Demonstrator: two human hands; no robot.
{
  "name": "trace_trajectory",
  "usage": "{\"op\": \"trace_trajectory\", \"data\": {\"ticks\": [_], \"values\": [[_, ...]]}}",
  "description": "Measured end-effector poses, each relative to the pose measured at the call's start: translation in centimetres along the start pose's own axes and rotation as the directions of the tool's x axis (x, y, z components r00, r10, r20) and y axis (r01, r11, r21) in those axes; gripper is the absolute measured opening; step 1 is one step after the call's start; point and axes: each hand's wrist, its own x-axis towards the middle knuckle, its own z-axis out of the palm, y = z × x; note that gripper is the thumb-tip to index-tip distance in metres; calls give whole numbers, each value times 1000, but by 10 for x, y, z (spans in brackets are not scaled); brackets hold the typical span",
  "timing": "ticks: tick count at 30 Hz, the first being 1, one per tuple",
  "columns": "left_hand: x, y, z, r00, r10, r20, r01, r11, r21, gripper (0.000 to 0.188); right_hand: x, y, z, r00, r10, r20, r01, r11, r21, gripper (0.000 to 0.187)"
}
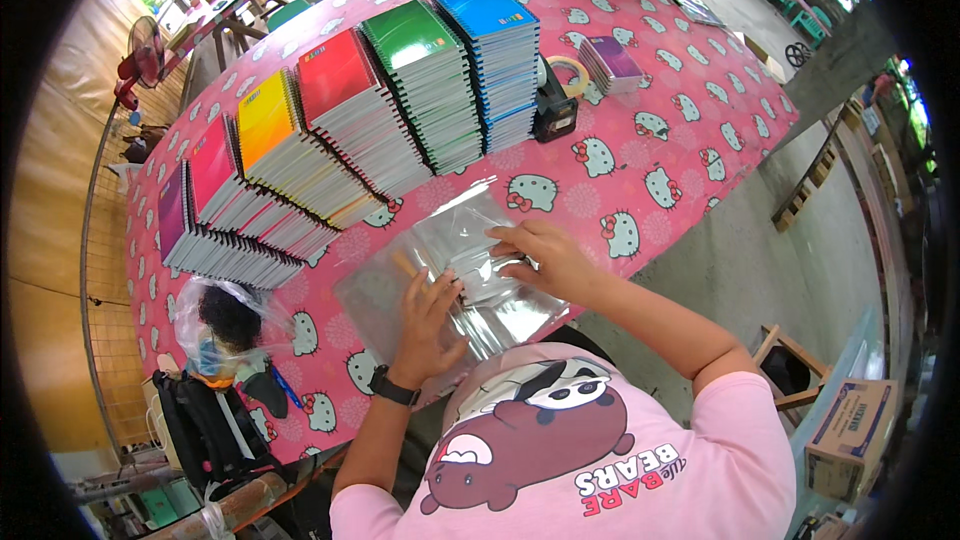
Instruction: The person places stacks of notebooks into clear plastic sleeves, sealing each sleeve with adhesive tape and placing the packaged items aside.
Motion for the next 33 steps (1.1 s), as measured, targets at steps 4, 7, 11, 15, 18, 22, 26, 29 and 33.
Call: {"op": "trace_trajectory", "data": {"ticks": [4,7,11,15,18,22,26,29,33], "values": [[3,-3,1,999,33,1,-33,999,6,73,0,-7,1,1000,18,23,-18,1000,21,71],[11,-1,1,994,83,67,-82,997,-13,71,0,-7,-1,999,-4,53,3,1000,3,79],[31,7,4,983,133,130,-132,991,-19,70,2,-2,-2,995,-72,64,70,997,24,90],[34,8,1,977,99,191,-99,995,-8,71,6,-2,-5,992,-83,98,83,997,8,94],[36,9,-2,973,81,214,-84,996,7,71,6,11,3,995,-21,99,10,993,116,92],[35,9,-5,974,58,219,-65,998,25,70,11,23,8,985,105,135,-162,835,526,87],[36,11,-5,971,46,235,-44,999,-15,69,31,103,-26,886,459,-68,-254,603,756,56],[37,11,-3,972,59,227,-52,998,-35,68,60,160,-74,685,393,-614,-61,870,489,44],[37,13,-7,971,74,227,-72,997,-18,68,94,205,-92,626,440,-644,-435,882,180,49]]}}
